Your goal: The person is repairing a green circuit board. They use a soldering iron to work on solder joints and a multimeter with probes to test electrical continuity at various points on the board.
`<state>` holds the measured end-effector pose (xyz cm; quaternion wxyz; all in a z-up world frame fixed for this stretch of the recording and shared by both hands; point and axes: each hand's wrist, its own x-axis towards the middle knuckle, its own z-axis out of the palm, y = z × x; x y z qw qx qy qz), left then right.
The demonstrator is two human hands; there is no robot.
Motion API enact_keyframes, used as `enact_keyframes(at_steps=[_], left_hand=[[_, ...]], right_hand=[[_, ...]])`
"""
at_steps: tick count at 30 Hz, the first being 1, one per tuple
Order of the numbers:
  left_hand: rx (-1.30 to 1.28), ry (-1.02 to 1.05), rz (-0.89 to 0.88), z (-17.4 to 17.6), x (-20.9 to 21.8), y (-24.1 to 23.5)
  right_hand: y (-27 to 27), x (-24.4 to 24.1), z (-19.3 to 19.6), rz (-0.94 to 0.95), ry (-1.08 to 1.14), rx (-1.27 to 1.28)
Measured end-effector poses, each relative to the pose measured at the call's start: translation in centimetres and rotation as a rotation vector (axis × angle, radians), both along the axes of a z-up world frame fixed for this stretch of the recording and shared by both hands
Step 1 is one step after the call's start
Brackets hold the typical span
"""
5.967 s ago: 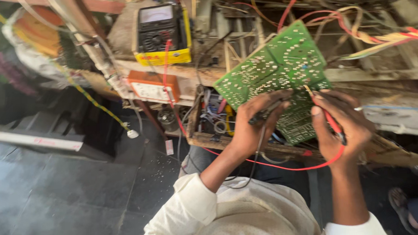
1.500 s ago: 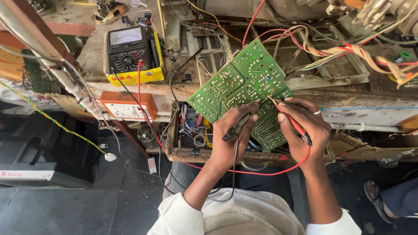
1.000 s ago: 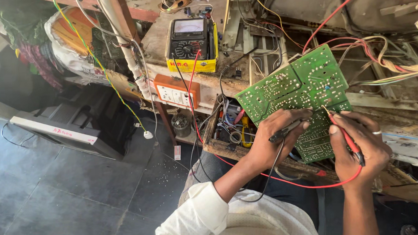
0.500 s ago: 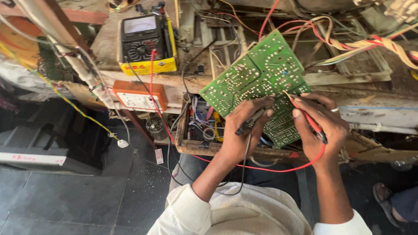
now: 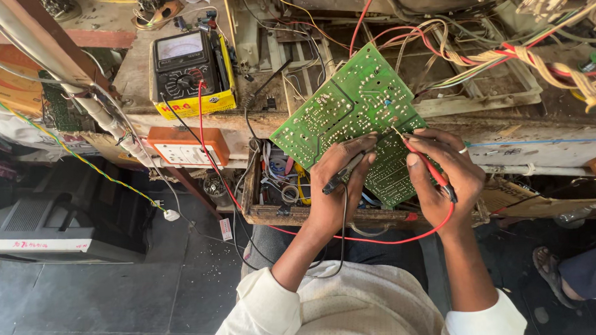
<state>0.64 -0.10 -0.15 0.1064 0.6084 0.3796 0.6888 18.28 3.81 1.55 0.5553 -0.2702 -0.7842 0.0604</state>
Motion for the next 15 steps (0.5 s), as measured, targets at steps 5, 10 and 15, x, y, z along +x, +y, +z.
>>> enact_keyframes(at_steps=[5,10,15], left_hand=[[-0.017,0.002,-0.003,-0.09,-0.11,-0.02],[-0.036,0.01,-0.005,-0.41,-0.15,0.12],[0.015,0.01,0.006,-0.66,0.13,0.16]], right_hand=[[0.13,-0.06,-0.16,0.002,-0.001,0.012],[0.13,0.03,-0.12,-0.011,-0.016,0.027],[-0.71,-0.45,0.57,-0.029,-0.001,0.004]])
